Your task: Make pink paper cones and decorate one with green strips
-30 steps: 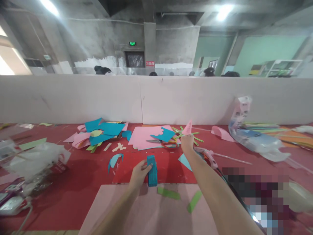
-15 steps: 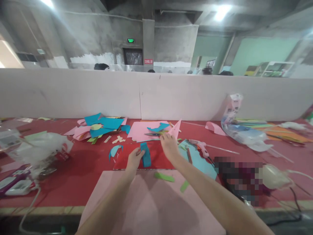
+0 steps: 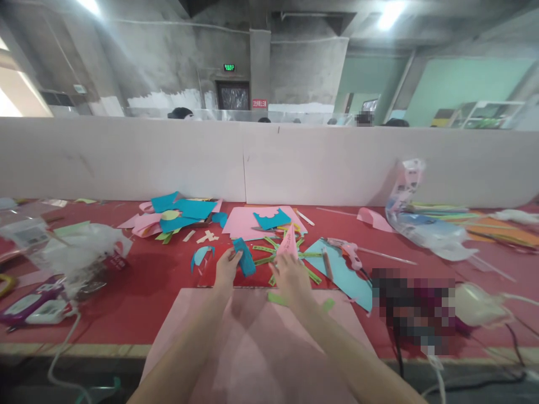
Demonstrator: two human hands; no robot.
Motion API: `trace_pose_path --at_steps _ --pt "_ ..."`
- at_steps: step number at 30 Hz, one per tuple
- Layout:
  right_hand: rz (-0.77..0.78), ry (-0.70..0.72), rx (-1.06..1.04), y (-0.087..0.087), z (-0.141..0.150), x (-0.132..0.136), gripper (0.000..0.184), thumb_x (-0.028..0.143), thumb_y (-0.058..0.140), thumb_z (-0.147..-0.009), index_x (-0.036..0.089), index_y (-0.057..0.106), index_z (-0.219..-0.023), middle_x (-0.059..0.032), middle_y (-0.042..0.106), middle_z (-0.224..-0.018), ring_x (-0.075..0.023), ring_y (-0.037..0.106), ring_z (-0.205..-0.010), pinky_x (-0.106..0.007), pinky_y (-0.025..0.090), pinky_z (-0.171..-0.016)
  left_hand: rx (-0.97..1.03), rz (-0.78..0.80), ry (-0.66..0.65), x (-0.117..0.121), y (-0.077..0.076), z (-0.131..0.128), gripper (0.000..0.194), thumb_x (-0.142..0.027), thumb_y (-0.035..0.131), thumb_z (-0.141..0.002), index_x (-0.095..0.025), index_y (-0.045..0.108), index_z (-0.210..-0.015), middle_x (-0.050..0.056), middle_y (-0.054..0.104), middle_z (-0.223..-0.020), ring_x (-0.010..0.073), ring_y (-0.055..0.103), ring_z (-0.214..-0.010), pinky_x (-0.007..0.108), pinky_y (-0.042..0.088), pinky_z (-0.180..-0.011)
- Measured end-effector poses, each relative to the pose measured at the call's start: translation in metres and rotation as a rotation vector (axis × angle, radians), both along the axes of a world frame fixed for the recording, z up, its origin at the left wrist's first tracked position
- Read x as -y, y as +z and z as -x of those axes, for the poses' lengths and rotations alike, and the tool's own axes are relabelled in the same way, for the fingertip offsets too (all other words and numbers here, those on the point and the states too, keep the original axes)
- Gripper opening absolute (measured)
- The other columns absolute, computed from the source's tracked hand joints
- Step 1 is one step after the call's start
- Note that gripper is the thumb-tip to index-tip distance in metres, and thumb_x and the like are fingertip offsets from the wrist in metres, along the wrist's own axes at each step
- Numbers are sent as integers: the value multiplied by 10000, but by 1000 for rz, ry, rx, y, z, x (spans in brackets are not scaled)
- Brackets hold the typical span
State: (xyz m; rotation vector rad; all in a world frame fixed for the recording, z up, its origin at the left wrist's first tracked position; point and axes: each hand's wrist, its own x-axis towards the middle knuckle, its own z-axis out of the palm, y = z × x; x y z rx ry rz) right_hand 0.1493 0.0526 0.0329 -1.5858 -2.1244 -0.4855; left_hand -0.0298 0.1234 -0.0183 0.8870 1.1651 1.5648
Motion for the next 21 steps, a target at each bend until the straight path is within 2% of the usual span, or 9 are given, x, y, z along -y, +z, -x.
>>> trace_pose_path --at_steps 1,3,4,6,10,13,17,21 --pt "-30 -47 -55 7 -8 -8 227 313 390 -879 161 555 -915 -96 571 -902 -199 529 -833 -296 382 -697 -6 6 7 0 0 0 307 -319 712 -596 -139 616 -825 47 685 -764 197 649 -784 303 522 -697" --pt "-79 -168 -322 18 -21 -26 365 417 423 -846 158 501 -1091 -110 552 -1006 -205 536 -866 -288 394 -687 -21 18 24 -1 -1 -1 288 -304 716 -593 -141 620 -810 44 686 -750 200 648 -798 307 519 -715" --pt "-55 -210 -432 21 -25 -35 430 466 437 -823 177 478 -1139 -104 549 -1031 -198 547 -844 -278 396 -658 -30 23 29 0 -1 -2 269 -292 716 -594 -145 622 -799 44 687 -749 200 648 -804 309 516 -727" --pt "41 -239 -545 22 -31 -51 471 525 463 -778 195 512 -1111 -103 560 -1039 -192 561 -817 -265 393 -643 -56 22 26 1 0 -3 224 -268 711 -600 -155 627 -774 44 691 -754 202 648 -810 315 511 -747" --pt "241 -227 -579 16 -32 -67 378 515 488 -752 176 608 -869 -76 617 -786 -186 565 -723 -246 365 -610 -105 -10 11 4 2 -3 163 -238 693 -614 -159 630 -741 46 691 -763 206 646 -806 319 504 -759" --pt "236 -216 -640 20 -33 -67 382 515 472 -752 171 620 -830 -50 615 -712 -168 554 -659 -234 347 -576 -49 3 0 2 1 -1 185 -241 676 -634 -148 623 -785 50 688 -755 198 648 -781 317 509 -734" --pt "108 -163 -682 44 -37 -62 408 527 489 -733 166 642 -843 -28 599 -650 -140 517 -586 -229 347 -568 1 25 48 -2 -2 4 232 -266 688 -629 -147 619 -817 45 685 -761 185 646 -793 299 504 -743" --pt "76 -118 -748 72 -39 -59 389 504 520 -717 151 648 -817 -28 601 -638 -136 513 -577 -228 355 -554 3 7 68 -3 -1 7 278 -303 689 -629 -152 624 -853 41 682 -772 182 644 -784 284 508 -713"
